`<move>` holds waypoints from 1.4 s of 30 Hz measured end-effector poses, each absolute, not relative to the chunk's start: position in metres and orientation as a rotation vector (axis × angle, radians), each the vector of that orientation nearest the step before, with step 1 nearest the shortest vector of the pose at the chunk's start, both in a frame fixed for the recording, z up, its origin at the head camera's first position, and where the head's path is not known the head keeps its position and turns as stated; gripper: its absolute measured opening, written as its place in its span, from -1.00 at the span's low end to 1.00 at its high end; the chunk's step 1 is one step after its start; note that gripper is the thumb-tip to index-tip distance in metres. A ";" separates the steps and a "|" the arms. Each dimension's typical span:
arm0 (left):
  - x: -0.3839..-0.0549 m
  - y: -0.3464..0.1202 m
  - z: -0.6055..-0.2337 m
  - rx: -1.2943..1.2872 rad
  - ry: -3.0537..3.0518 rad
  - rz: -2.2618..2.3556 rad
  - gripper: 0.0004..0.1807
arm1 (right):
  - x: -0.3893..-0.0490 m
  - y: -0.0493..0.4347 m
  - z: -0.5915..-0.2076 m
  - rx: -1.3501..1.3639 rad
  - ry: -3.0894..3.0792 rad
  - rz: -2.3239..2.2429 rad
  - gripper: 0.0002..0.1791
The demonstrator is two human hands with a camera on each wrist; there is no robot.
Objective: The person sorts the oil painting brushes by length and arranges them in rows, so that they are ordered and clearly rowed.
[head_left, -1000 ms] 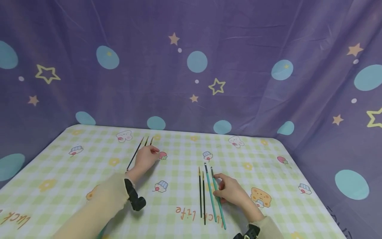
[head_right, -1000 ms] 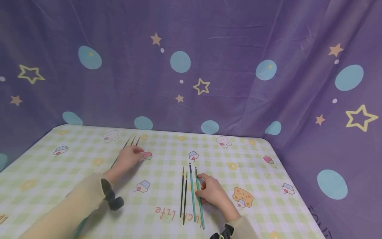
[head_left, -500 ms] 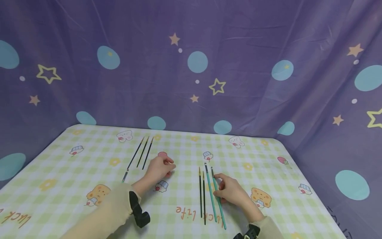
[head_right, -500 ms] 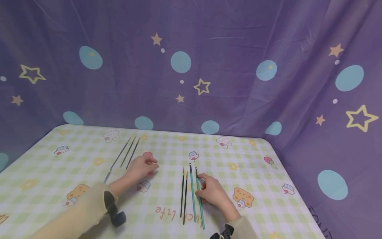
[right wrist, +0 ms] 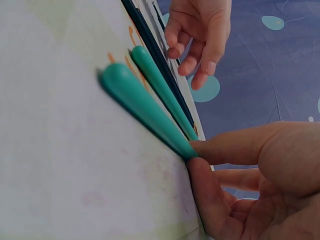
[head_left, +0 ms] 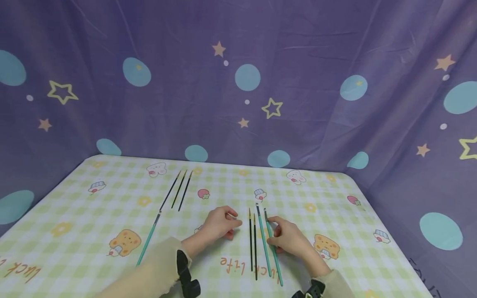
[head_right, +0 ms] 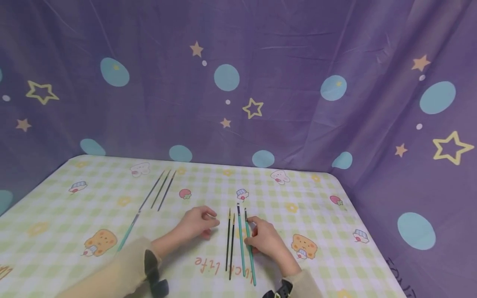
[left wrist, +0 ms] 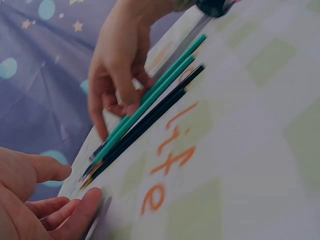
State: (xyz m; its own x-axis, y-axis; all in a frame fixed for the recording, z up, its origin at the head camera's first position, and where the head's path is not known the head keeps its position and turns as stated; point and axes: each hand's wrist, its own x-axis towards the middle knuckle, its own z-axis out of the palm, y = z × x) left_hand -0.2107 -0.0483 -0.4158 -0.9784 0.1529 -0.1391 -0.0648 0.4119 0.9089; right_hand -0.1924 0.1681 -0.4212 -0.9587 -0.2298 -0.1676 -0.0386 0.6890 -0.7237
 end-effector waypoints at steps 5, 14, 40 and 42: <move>-0.200 -0.032 -0.413 0.122 2.436 1.588 -0.67 | -0.192 0.168 -0.421 -0.208 2.650 -1.138 -0.34; -0.192 -0.020 -0.415 0.142 2.493 1.522 -0.61 | -0.192 0.168 -0.420 -0.214 2.643 -1.145 -0.35; -0.191 -0.008 -0.415 0.162 2.759 1.274 -0.61 | -0.192 0.169 -0.420 -0.239 2.653 -1.141 -0.34; -0.191 -0.008 -0.415 0.165 2.755 1.276 -0.59 | -0.192 0.169 -0.420 -0.242 2.653 -1.141 -0.34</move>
State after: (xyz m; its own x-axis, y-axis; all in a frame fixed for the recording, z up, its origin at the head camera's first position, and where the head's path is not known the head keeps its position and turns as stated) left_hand -0.1912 -0.0076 -0.4155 -0.9890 0.1403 -0.0463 0.0554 0.6426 0.7642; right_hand -0.1920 0.1689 -0.4199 -0.9568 -0.2455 -0.1557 -0.0559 0.6810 -0.7301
